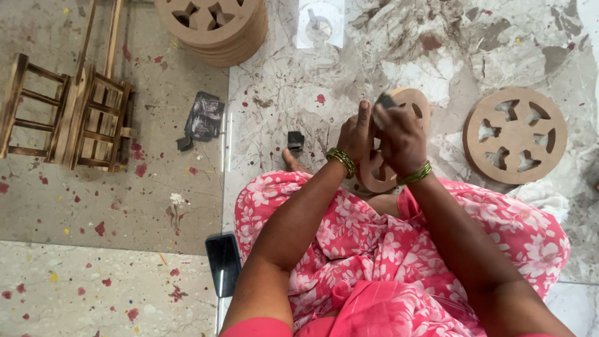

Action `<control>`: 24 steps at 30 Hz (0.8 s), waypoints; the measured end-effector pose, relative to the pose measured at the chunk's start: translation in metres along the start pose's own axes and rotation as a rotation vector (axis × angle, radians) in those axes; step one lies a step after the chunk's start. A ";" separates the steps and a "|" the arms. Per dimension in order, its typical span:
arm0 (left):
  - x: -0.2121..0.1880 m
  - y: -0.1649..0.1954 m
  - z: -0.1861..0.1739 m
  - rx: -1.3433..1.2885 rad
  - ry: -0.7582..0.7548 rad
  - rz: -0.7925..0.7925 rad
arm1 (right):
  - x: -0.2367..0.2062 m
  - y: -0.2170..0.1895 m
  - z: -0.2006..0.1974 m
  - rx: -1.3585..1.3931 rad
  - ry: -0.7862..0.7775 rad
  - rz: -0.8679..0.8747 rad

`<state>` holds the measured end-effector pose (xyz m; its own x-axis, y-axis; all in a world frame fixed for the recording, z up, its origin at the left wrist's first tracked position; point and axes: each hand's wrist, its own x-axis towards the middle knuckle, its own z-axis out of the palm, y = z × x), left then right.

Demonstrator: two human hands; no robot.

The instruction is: The person sits on the floor sanding a decorative cutout wooden wheel with a sanding block, rubbing the edges, spokes and face of the disc, turning it over to sand the reverse side, then setting it on a stack of finished pieces and picking up another disc to sand.

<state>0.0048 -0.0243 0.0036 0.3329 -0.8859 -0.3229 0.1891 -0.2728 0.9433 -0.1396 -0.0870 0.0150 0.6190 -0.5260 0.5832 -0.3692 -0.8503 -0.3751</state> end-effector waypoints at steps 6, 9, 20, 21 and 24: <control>-0.001 0.003 0.004 0.175 0.073 0.084 | 0.001 0.050 0.006 -0.001 0.109 0.365; -0.001 0.002 0.006 0.186 0.075 0.077 | -0.002 0.079 -0.004 -0.119 0.077 0.604; -0.002 0.005 0.002 0.162 0.039 0.112 | -0.003 0.009 -0.001 -0.063 0.038 -0.170; -0.004 0.006 0.002 0.195 0.032 0.102 | -0.004 0.018 0.001 -0.049 0.030 -0.004; -0.006 0.007 0.003 0.189 0.037 0.096 | -0.005 0.059 0.004 -0.015 0.049 0.437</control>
<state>0.0015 -0.0220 0.0129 0.3750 -0.8980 -0.2302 -0.0207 -0.2563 0.9664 -0.1618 -0.1341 -0.0130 0.3685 -0.8363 0.4059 -0.5996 -0.5475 -0.5837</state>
